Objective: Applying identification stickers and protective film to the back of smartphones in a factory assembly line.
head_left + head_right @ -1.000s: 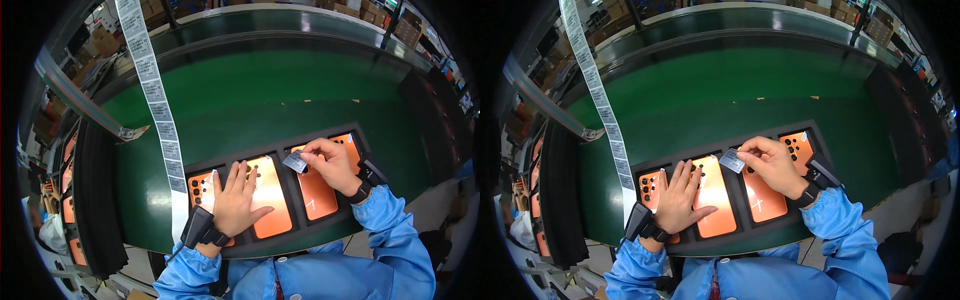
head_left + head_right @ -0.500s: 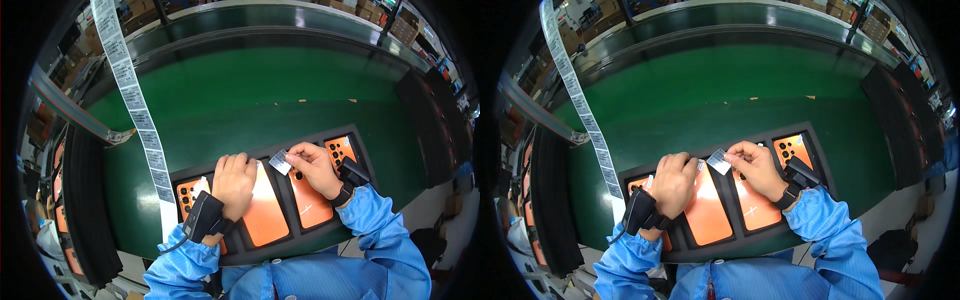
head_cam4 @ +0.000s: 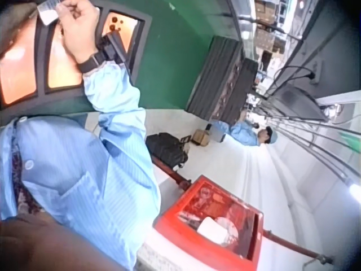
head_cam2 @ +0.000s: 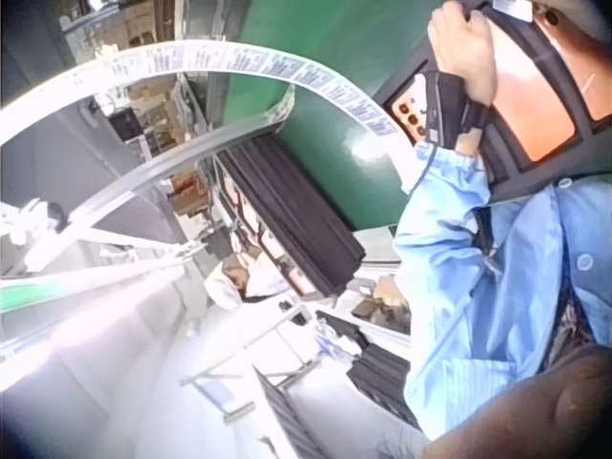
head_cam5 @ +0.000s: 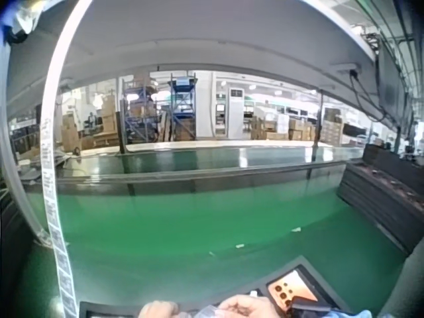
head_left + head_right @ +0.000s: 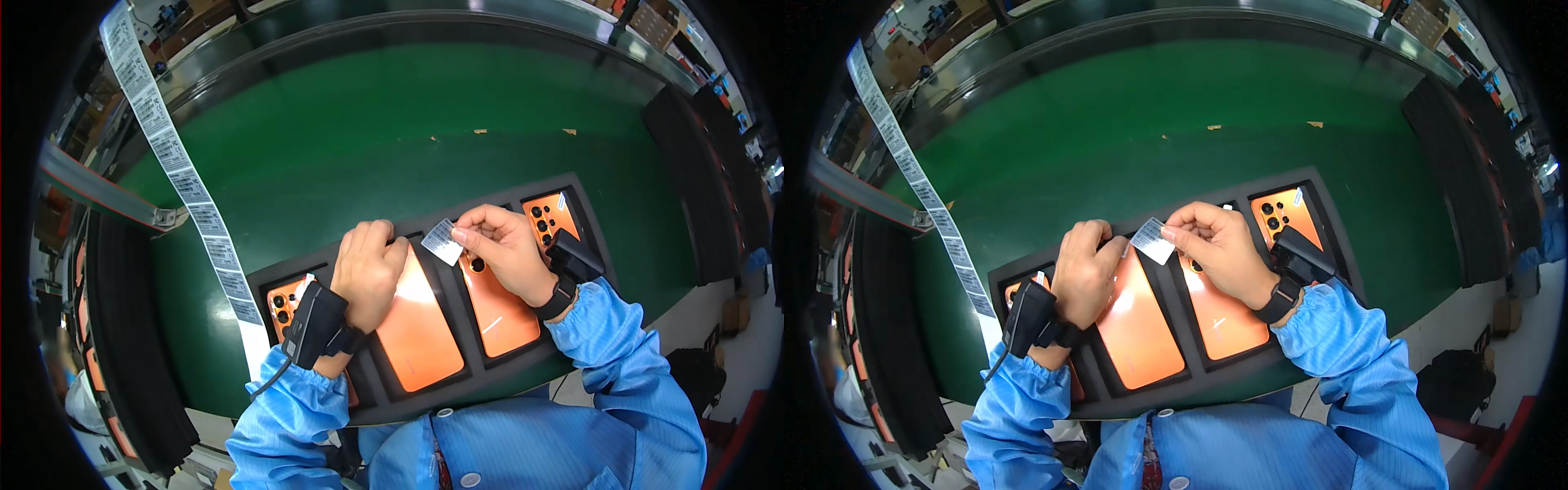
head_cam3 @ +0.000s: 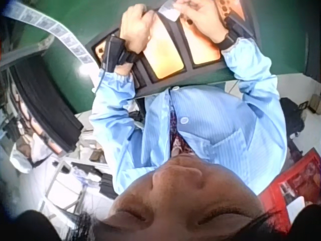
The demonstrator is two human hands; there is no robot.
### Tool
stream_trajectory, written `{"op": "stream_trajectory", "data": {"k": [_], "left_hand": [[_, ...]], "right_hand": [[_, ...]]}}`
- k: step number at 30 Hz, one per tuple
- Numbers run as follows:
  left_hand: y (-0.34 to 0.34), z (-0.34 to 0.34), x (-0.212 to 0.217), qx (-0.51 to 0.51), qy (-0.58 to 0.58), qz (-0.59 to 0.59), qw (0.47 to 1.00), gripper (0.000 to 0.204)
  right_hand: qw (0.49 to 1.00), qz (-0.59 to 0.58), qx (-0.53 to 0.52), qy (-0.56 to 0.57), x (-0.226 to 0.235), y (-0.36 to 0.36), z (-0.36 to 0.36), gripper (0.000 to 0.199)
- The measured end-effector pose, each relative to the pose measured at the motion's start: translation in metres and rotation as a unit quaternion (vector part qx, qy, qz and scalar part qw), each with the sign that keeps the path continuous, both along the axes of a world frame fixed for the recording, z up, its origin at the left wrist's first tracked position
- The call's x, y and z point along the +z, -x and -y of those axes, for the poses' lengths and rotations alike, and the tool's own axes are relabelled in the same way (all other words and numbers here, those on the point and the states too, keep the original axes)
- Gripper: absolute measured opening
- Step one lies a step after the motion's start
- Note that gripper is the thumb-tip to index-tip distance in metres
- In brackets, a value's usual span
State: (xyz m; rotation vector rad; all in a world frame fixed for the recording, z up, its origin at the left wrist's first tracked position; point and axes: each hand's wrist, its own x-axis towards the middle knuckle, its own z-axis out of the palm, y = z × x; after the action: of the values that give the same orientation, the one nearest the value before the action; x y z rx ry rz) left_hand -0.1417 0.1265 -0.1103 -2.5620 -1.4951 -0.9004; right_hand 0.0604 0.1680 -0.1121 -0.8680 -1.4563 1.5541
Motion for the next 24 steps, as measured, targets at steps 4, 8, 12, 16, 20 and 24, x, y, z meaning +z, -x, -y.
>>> {"op": "stream_trajectory", "data": {"k": [4,8,12,16,20,24], "left_hand": [[-0.002,-0.006,-0.001,-0.030,0.007,-0.022,0.999,0.021],[0.001,-0.006,0.007,-0.050,0.000,-0.060,0.997,0.020],[0.006,-0.005,0.017,-0.072,0.009,-0.106,0.992,0.024],[0.005,-0.017,0.017,-0.115,0.030,-0.175,0.977,0.023],[0.004,-0.023,0.014,-0.154,-0.080,-0.207,0.963,0.007],[0.001,-0.016,0.016,-0.133,-0.090,-0.217,0.963,0.010]], "right_hand": [[1.000,-0.003,-0.001,0.006,0.000,0.001,0.000,0.009],[1.000,-0.015,-0.013,0.002,0.001,0.000,0.001,0.009],[1.000,0.007,-0.011,-0.003,0.001,0.000,-0.001,0.009],[1.000,0.004,-0.014,0.015,0.000,-0.002,0.000,0.010],[1.000,-0.006,-0.021,0.004,-0.002,0.002,-0.001,0.010],[1.000,-0.004,-0.024,0.008,-0.004,0.002,-0.003,0.010]]}}
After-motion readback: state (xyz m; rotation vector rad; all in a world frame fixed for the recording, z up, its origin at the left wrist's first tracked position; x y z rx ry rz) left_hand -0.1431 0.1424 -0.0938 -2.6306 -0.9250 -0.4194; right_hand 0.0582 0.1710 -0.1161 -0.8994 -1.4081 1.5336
